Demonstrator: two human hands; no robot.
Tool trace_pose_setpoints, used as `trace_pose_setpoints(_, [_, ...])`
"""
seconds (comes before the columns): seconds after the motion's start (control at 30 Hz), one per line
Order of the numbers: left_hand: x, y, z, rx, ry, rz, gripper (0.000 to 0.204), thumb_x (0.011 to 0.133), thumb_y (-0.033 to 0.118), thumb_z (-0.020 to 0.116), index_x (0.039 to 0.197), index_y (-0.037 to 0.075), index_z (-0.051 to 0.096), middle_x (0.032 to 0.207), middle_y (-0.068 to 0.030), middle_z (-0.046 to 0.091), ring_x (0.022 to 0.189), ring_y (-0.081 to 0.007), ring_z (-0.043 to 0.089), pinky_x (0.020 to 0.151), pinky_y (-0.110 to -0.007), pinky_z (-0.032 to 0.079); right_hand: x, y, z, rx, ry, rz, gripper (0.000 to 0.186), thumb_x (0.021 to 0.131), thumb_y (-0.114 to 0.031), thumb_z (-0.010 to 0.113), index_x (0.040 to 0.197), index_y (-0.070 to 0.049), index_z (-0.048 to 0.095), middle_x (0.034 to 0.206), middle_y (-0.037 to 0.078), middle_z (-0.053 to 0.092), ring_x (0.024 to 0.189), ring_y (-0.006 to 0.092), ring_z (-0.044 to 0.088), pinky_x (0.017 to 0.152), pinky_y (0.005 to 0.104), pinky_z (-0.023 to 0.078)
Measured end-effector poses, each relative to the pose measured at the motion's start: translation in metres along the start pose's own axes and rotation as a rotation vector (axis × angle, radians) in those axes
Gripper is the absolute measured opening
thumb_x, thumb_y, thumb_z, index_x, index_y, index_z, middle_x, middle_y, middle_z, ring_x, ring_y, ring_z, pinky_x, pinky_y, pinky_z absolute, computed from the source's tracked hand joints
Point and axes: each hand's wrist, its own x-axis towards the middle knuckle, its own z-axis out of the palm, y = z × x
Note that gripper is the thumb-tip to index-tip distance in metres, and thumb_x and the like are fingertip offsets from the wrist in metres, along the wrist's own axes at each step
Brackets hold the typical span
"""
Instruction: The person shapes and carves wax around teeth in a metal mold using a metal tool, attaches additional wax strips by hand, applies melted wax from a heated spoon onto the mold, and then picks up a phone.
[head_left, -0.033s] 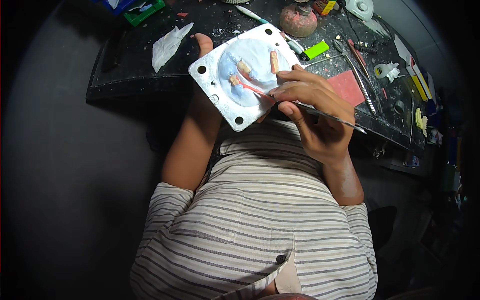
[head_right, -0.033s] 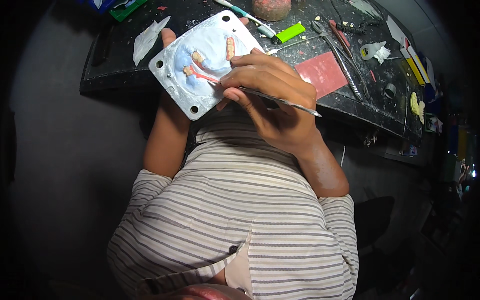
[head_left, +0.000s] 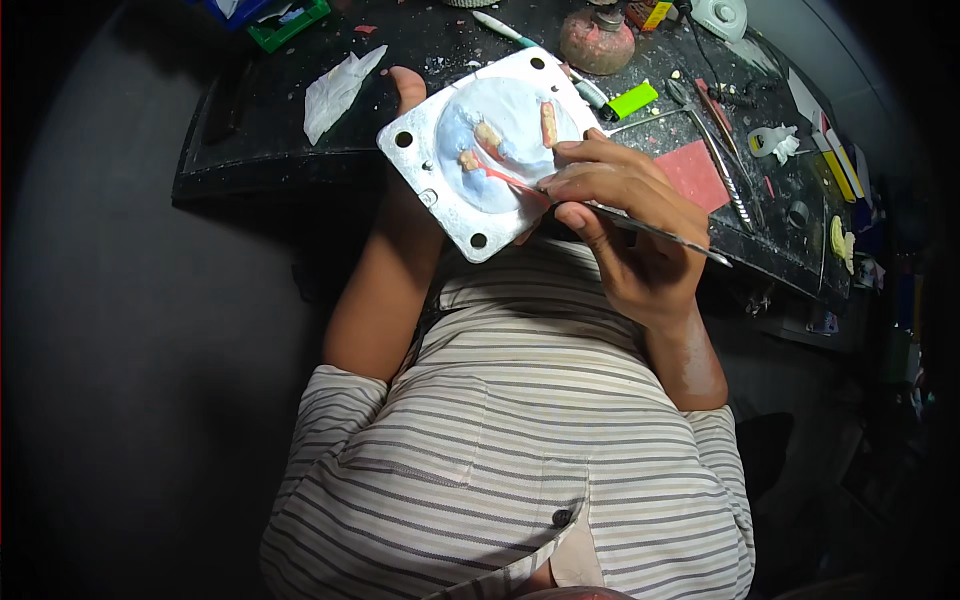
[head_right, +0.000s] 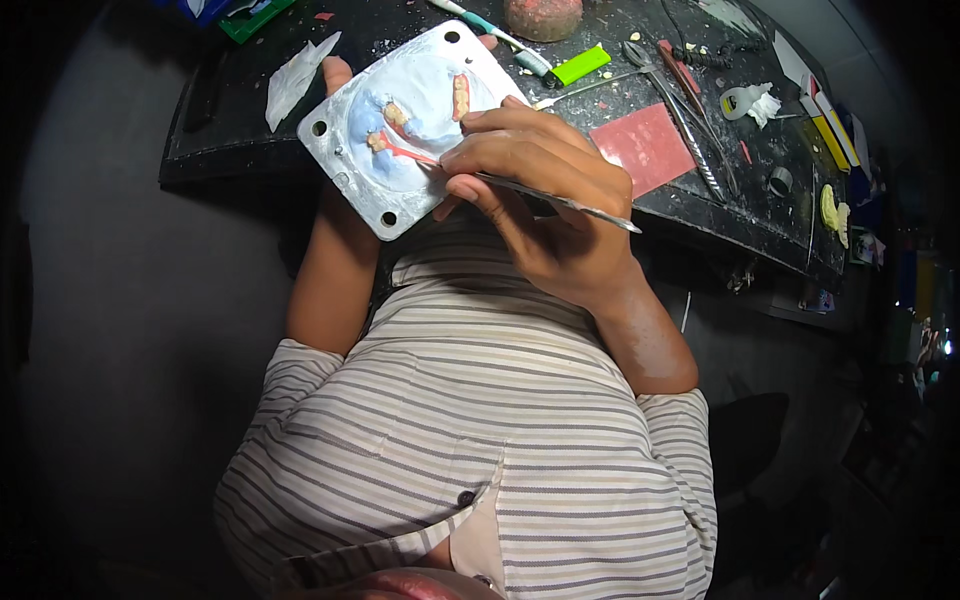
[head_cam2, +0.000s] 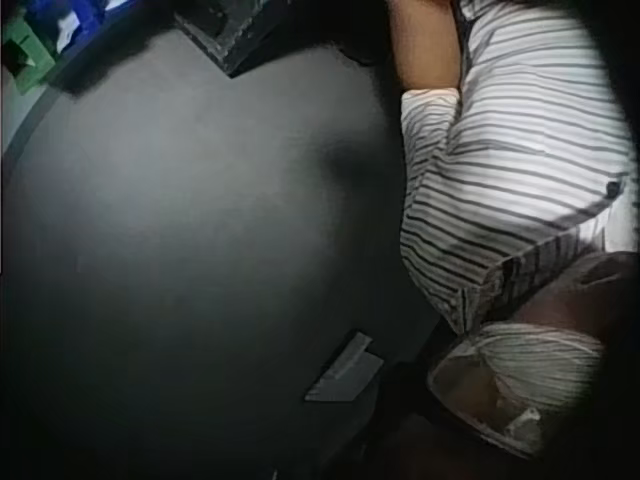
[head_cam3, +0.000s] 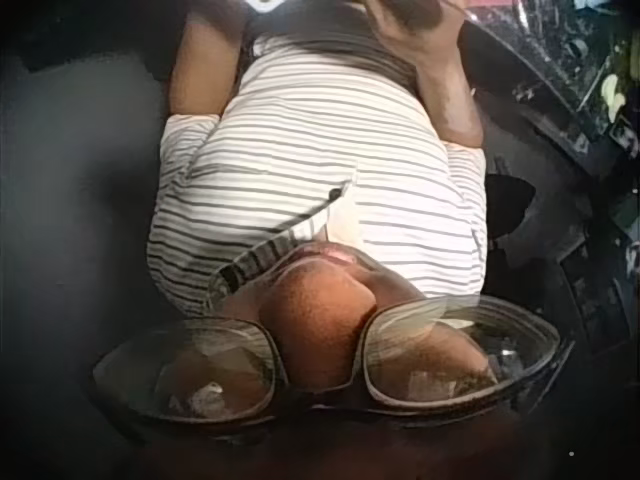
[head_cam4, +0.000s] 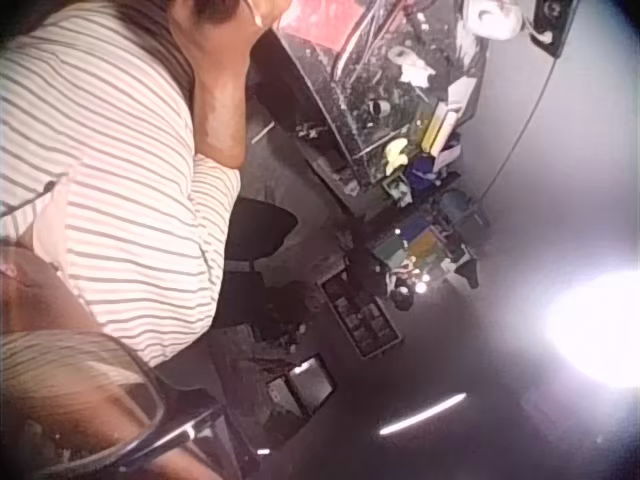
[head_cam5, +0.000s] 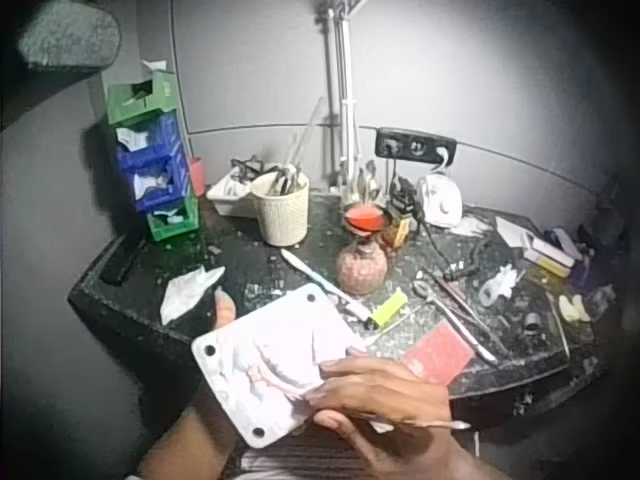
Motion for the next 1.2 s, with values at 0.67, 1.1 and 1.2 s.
trace_pose_setpoints(0.67, [0.003, -0.002, 0.012, 0.047, 0.128, 0.074, 0.125, 0.081, 0.099, 0.035, 0.155, -0.001, 0.043, 0.149, -0.0279, 0.054, 0.131, -0.0449, 0.058, 0.109, -0.059, 0.05, -0.005, 0.003, -0.002, 0.023, 0.016, 0.022, 0.01, 0.088, -0.001, 0.08, 0.097, 0.0, 0.076, 0.094, 0.008, 0.078, 0.105, 0.0305, 0.074, 0.098, 0.0433, 0.054])
trace_pose_setpoints(1.1, [-0.001, 0.004, 0.001, 0.081, -0.052, -0.003, 0.128, 0.084, 0.095, 0.039, 0.165, 0.0, 0.015, 0.159, -0.029, 0.039, 0.127, -0.0524, 0.058, 0.076, -0.066, 0.063, -0.011, 0.004, -0.005, 0.066, 0.024, 0.051, 0.011, 0.088, 0.0, 0.08, 0.097, 0.002, 0.075, 0.094, 0.01, 0.078, 0.105, 0.0314, 0.075, 0.097, 0.0433, 0.055])
trace_pose_setpoints(1.2, [0.0, 0.002, 0.004, 0.121, 0.008, 0.012, 0.128, 0.084, 0.094, 0.042, 0.165, 0.0, 0.012, 0.156, -0.0326, 0.039, 0.117, -0.0552, 0.063, 0.062, -0.066, 0.062, -0.014, 0.006, -0.006, 0.097, 0.034, 0.063, 0.01, 0.088, 0.0, 0.079, 0.097, 0.003, 0.075, 0.094, 0.01, 0.078, 0.106, 0.0319, 0.075, 0.1, 0.0451, 0.054])
